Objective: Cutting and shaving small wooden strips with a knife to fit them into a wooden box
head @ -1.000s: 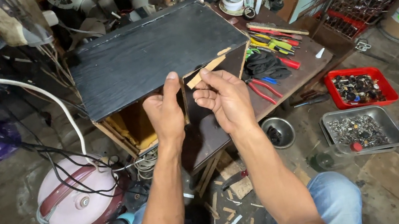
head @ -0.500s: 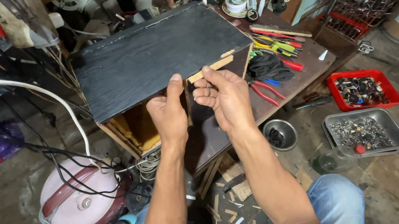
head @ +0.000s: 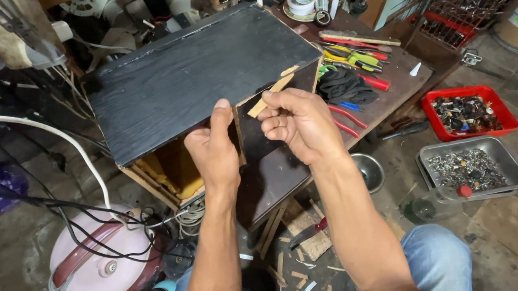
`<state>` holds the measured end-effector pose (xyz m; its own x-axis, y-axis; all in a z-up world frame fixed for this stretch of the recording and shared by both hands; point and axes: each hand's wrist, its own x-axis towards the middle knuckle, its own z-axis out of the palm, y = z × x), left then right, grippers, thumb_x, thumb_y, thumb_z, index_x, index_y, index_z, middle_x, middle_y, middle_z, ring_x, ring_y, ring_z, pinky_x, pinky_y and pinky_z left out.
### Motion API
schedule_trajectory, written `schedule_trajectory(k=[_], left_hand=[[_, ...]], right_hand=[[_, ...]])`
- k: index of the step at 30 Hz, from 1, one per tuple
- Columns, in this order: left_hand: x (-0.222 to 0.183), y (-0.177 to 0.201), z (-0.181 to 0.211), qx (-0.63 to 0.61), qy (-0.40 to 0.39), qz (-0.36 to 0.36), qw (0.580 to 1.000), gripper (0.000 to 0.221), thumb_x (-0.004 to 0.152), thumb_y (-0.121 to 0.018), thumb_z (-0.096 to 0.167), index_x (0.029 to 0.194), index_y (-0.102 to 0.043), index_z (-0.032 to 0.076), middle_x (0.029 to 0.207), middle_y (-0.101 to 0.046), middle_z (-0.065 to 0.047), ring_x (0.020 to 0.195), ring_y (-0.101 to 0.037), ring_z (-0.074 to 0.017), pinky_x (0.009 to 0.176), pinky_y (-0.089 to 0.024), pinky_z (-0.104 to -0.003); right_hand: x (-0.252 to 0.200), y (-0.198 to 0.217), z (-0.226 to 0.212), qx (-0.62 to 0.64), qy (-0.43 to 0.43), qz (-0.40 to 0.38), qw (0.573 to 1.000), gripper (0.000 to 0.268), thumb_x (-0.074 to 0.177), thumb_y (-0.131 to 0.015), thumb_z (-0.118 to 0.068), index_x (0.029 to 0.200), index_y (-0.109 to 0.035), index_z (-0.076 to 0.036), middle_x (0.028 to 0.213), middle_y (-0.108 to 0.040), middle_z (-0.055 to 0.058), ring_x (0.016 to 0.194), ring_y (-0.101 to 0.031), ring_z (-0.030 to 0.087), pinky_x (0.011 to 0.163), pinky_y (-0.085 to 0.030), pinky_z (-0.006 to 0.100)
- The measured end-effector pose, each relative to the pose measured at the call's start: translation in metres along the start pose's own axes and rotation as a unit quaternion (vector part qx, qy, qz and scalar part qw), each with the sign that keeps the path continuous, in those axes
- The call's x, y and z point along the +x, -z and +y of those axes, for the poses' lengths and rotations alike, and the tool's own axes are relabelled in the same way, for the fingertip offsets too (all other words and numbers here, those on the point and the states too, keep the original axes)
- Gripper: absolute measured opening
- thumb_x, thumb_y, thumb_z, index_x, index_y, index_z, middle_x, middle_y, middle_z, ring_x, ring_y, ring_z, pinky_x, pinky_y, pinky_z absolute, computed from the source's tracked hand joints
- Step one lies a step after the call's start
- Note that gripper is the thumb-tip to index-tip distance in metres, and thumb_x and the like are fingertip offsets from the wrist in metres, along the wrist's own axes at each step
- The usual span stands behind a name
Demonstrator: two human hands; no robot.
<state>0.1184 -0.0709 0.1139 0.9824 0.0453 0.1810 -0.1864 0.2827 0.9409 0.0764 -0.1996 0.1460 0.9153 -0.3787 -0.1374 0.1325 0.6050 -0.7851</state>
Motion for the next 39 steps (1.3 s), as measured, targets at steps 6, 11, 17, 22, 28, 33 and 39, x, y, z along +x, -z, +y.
schedule_trajectory(k=[6,11,17,22,28,33,39], left_hand=[[0.003,0.002,-0.006,-0.01,-0.014,-0.01,1.0,0.035,0.09,-0.073,0.025,0.07,-0.071,-0.004,0.062,-0.055,-0.006,0.068,-0.05,-0.0113,0.075,-0.054,-0.036],[-0.001,0.003,-0.001,-0.009,-0.007,-0.015,1.0,0.034,0.09,-0.072,0.025,0.07,-0.071,-0.003,0.06,-0.059,-0.007,0.063,-0.054,-0.0114,0.071,-0.054,-0.033],[-0.035,0.011,0.009,0.088,-0.066,0.038,0.993,0.046,0.094,-0.066,0.039,0.11,-0.059,-0.004,0.097,-0.057,-0.015,0.091,-0.052,-0.02,0.085,-0.044,-0.037],[-0.073,0.016,0.03,0.145,-0.21,-0.115,0.96,0.022,0.093,-0.066,0.016,0.109,-0.074,0.003,0.095,-0.067,-0.015,0.08,-0.066,-0.0252,0.072,-0.053,-0.035],[-0.09,0.018,0.017,0.147,-0.258,-0.162,0.941,0.018,0.089,-0.069,0.006,0.105,-0.078,0.008,0.09,-0.073,-0.013,0.069,-0.071,-0.0245,0.06,-0.056,-0.031],[-0.096,0.02,-0.003,0.24,-0.313,-0.139,0.909,0.015,0.09,-0.071,0.011,0.103,-0.079,0.013,0.092,-0.074,-0.007,0.079,-0.073,-0.0263,0.072,-0.058,-0.033],[-0.085,0.031,-0.013,0.185,0.044,-0.15,0.97,0.017,0.095,-0.061,0.01,0.097,-0.076,0.002,0.069,-0.072,-0.013,0.052,-0.063,-0.0165,0.05,-0.054,-0.03]], right_hand=[[-0.003,-0.015,-0.002,0.001,0.006,-0.005,1.0,0.02,0.086,-0.072,-0.006,0.076,-0.058,0.002,0.074,-0.072,0.024,0.059,-0.074,0.028,0.049,-0.064,0.035],[-0.011,-0.014,0.001,-0.01,0.015,0.0,1.0,0.019,0.088,-0.072,-0.009,0.08,-0.059,0.003,0.076,-0.072,0.023,0.059,-0.074,0.027,0.05,-0.064,0.036],[-0.038,0.019,0.017,-0.158,0.075,-0.055,0.983,0.018,0.091,-0.07,-0.013,0.089,-0.063,0.003,0.072,-0.07,0.018,0.05,-0.07,0.021,0.048,-0.062,0.032],[-0.057,0.05,0.026,-0.227,0.069,-0.125,0.963,0.017,0.091,-0.071,-0.011,0.086,-0.065,0.003,0.069,-0.069,0.018,0.046,-0.067,0.02,0.046,-0.061,0.032],[-0.078,0.064,0.025,-0.31,0.071,-0.148,0.936,0.019,0.098,-0.061,-0.012,0.098,-0.072,0.005,0.063,-0.071,0.015,0.053,-0.069,0.019,0.056,-0.062,0.032],[-0.086,0.066,0.011,-0.334,0.113,-0.06,0.934,0.019,0.091,-0.072,-0.011,0.105,-0.075,0.002,0.059,-0.07,0.016,0.056,-0.071,0.018,0.06,-0.062,0.031],[-0.086,0.085,0.004,-0.583,0.034,-0.062,0.809,0.013,0.087,-0.07,-0.01,0.093,-0.078,-0.001,0.055,-0.068,0.017,0.056,-0.065,0.02,0.062,-0.057,0.038]])
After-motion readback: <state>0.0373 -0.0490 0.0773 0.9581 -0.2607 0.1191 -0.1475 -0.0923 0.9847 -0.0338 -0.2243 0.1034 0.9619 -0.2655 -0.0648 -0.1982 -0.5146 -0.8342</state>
